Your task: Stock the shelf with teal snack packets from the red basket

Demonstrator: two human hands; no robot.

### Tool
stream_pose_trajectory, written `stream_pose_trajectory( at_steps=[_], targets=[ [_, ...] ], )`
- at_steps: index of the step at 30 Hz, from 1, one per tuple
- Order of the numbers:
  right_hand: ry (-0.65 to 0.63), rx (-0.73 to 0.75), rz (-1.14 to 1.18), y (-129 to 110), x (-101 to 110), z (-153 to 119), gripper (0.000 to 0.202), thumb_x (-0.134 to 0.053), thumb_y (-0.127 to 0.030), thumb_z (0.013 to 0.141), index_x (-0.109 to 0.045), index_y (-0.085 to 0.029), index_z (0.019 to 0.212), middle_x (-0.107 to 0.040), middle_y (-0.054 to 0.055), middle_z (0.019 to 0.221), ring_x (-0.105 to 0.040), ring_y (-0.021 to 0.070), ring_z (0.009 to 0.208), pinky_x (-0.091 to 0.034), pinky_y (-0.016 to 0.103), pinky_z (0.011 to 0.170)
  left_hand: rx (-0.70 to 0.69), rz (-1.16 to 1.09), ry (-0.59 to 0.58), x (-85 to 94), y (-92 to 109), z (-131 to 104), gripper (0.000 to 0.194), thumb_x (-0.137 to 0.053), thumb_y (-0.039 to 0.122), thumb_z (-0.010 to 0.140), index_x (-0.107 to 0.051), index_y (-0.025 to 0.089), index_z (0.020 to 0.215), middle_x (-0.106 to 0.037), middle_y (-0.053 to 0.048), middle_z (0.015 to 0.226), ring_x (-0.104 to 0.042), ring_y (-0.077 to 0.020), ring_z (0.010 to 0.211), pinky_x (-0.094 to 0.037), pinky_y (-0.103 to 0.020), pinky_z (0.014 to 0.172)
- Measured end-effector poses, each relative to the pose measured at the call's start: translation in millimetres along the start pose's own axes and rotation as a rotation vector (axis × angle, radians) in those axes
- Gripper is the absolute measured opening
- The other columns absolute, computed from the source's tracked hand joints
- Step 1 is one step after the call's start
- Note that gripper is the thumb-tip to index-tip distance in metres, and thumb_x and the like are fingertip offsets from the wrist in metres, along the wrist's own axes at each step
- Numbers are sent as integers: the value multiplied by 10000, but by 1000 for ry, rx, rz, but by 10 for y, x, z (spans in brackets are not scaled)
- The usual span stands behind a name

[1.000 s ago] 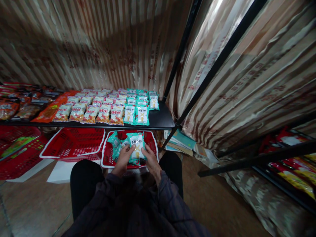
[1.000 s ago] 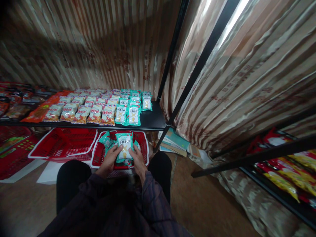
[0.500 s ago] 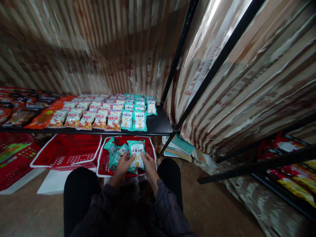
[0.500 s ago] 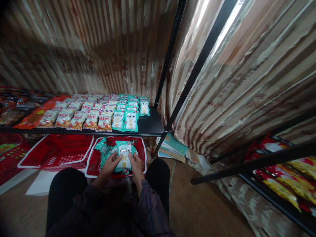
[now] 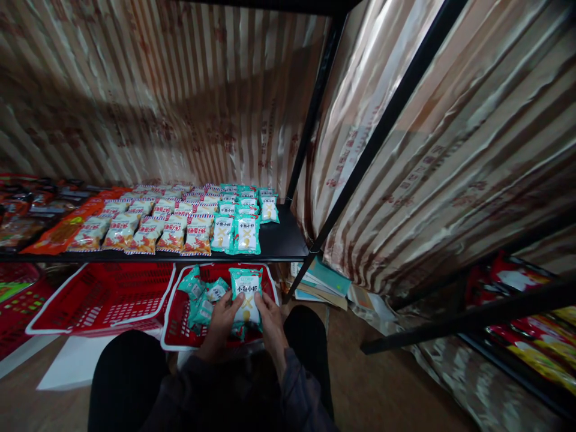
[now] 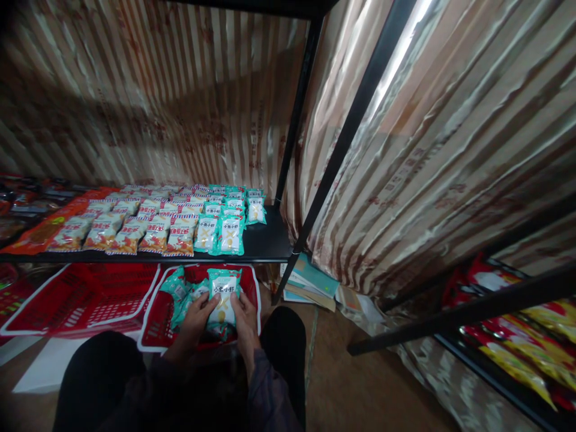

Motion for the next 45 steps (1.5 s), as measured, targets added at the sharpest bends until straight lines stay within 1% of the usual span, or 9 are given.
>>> stream_pose_trajectory(
  at_steps=[6,12,18,21,23,28,33,39,45],
  targets=[
    [45,68,-17,-242,133,120,487,-708,-548,662,-667,-176,974,-730,61,800,-683,230,714,-531,300,594,-38,-38,-38,-302,70,139,532,-786,490,565,-675,132,944,-721,-70,769,-675,-237,743,-549,-317,658],
    [79,165,-57,-501,305,286,484,-667,-522,718,-641,-204,1081,-727,61,941,-682,232,822,-544,306,654,-101,-51,-82,-617,151,351,587,-753,540,582,-663,123,985,-720,-94,863,-671,-228,780,-536,-320,703],
    [195,301,-180,-790,560,531,531,-688,-481,714,-617,-194,1154,-678,80,1122,-640,228,993,-517,323,830,-213,32,-89,-953,443,557,495,-691,530,676,-664,136,974,-711,-101,957,-654,-227,879,-519,-316,772],
    [204,342,-206,-969,595,698,558,-691,-472,711,-599,-195,1187,-657,82,1167,-619,232,1037,-501,337,877,-260,79,-93,-1134,596,682,436,-664,508,715,-665,144,954,-711,-94,960,-651,-227,895,-515,-323,802],
    [193,345,-186,-1063,595,824,583,-687,-479,711,-582,-199,1211,-661,81,1157,-631,233,1007,-513,345,856,-273,117,-80,-1225,648,789,411,-652,495,733,-664,153,960,-711,-90,959,-649,-227,909,-509,-328,825],
    [212,373,-160,-1252,615,1103,622,-695,-499,685,-583,-169,1201,-681,93,1101,-651,231,920,-527,346,797,-290,212,-40,-1383,690,1079,391,-620,470,769,-643,170,1019,-703,-90,998,-641,-229,959,-490,-339,872],
    [265,406,-239,-1403,639,1324,619,-688,-526,663,-620,-146,1147,-701,91,1037,-640,233,912,-513,342,799,-299,310,11,-1478,741,1299,412,-582,434,802,-587,175,1122,-673,-105,1100,-620,-225,1031,-455,-349,927],
    [299,421,-321,-1482,673,1658,644,-663,-544,658,-617,-122,1142,-695,111,1041,-631,245,921,-495,365,822,-350,587,109,-1561,858,1366,497,-467,294,849,-442,99,1305,-509,-179,1337,-482,-248,1236,-345,-371,1046],
    [297,455,-384,-1567,587,1916,590,-615,-532,709,-600,-152,1162,-686,104,1058,-629,234,931,-488,339,819,-446,698,123,-1674,854,1422,527,-367,268,860,-392,86,1354,-411,-166,1427,-357,-233,1336,-251,-363,1117]
  ],
)
Point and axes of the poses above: each hand's wrist, its own z-axis towards the middle knuckle, its own x-axis out of the back of the hand, y = z × x, the point moved 10 cm from there along z, towards the middle knuckle
